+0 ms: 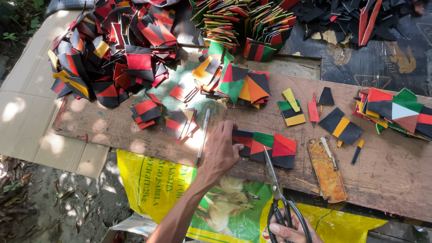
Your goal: The person assembles small flags by arranging colored rubber pieces on a wooden board, pressing them together, and trimming excess material with scissors. The finished flags are stacked on the table.
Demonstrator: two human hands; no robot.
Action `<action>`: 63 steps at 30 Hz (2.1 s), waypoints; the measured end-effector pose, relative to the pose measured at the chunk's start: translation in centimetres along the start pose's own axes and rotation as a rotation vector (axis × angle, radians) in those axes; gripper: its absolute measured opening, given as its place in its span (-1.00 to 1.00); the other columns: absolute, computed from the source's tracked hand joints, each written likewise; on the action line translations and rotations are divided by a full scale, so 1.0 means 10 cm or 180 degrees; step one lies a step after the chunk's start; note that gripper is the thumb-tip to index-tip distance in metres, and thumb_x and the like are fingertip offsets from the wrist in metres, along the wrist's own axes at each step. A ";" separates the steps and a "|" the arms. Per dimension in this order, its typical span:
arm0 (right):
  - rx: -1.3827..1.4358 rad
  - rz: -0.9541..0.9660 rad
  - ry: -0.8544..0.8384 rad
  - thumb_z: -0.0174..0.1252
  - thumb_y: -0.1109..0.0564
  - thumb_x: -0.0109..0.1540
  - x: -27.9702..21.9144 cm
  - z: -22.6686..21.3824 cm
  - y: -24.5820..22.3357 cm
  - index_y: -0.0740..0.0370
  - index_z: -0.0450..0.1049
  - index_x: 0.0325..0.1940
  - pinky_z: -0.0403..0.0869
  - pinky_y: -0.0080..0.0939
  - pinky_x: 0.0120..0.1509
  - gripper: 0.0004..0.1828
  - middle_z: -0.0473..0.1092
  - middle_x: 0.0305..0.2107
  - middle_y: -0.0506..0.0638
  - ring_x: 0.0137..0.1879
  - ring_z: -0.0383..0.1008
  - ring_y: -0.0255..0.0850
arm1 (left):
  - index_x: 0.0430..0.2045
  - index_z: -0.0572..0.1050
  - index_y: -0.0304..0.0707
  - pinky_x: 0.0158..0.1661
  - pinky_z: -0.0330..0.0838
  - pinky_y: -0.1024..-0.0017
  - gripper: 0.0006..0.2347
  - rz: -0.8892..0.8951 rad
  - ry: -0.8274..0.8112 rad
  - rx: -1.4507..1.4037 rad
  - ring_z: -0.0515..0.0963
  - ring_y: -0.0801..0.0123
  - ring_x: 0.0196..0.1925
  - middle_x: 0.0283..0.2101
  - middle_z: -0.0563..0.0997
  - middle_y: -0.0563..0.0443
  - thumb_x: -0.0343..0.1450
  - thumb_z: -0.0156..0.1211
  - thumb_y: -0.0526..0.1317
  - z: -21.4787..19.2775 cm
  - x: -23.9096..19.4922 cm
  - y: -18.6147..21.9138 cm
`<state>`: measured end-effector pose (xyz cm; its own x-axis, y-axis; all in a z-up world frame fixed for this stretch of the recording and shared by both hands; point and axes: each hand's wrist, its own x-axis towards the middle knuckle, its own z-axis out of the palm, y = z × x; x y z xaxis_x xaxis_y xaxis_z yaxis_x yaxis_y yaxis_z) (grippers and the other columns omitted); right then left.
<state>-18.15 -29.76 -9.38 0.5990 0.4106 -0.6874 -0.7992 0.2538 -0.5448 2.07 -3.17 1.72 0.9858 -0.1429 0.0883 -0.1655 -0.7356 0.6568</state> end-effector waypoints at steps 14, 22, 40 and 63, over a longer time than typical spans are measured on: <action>0.1984 -0.0801 -0.1318 0.22 -0.04 0.34 0.19 -0.31 0.62 0.42 0.38 -0.04 0.51 -0.20 -0.15 -0.58 0.35 -0.43 0.03 -0.30 0.43 -0.23 | -0.13 0.53 -0.41 -0.13 0.56 0.55 -0.76 -0.0950 -0.0014 -0.3365 0.63 0.52 -0.18 -0.20 0.68 0.00 0.38 0.39 -0.31 0.03 -0.15 -0.11; -0.2121 -0.1566 0.1374 0.35 -0.30 -0.03 0.14 0.00 0.59 0.20 0.44 -0.06 0.44 -0.31 -0.19 -0.33 0.42 -0.56 -0.08 -0.40 0.49 -0.30 | -0.20 0.65 -0.39 -0.19 0.55 0.56 -0.76 -0.0888 0.0126 -0.2832 0.62 0.56 -0.25 -0.27 0.69 0.05 0.28 0.46 -0.36 0.01 -0.24 0.26; -0.2462 -0.1124 0.1082 0.12 -0.40 0.16 -0.12 0.66 -0.48 0.21 0.39 -0.14 0.50 -0.18 -0.11 -0.39 0.40 -0.48 0.04 -0.30 0.50 -0.22 | -0.12 0.65 -0.35 -0.06 0.55 0.51 -0.71 -0.0462 0.0070 -0.2519 0.67 0.43 -0.12 -0.15 0.69 -0.08 0.28 0.40 -0.39 -0.04 -0.32 0.66; -0.2314 -0.0879 0.1190 0.13 -0.26 0.18 -0.07 0.71 -0.57 0.20 0.39 -0.17 0.54 -0.17 -0.25 -0.53 0.39 -0.53 0.03 -0.45 0.57 -0.21 | -0.15 0.66 -0.31 -0.02 0.56 0.48 -0.73 -0.0557 0.0263 -0.2301 0.71 0.35 -0.09 -0.13 0.71 -0.11 0.27 0.41 -0.38 -0.04 -0.33 0.73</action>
<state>-14.40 -25.27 -2.39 0.8461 0.0692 -0.5284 -0.4691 -0.3740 -0.8001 -2.40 -7.81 6.53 0.9996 0.0076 -0.0254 0.0262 -0.1203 0.9924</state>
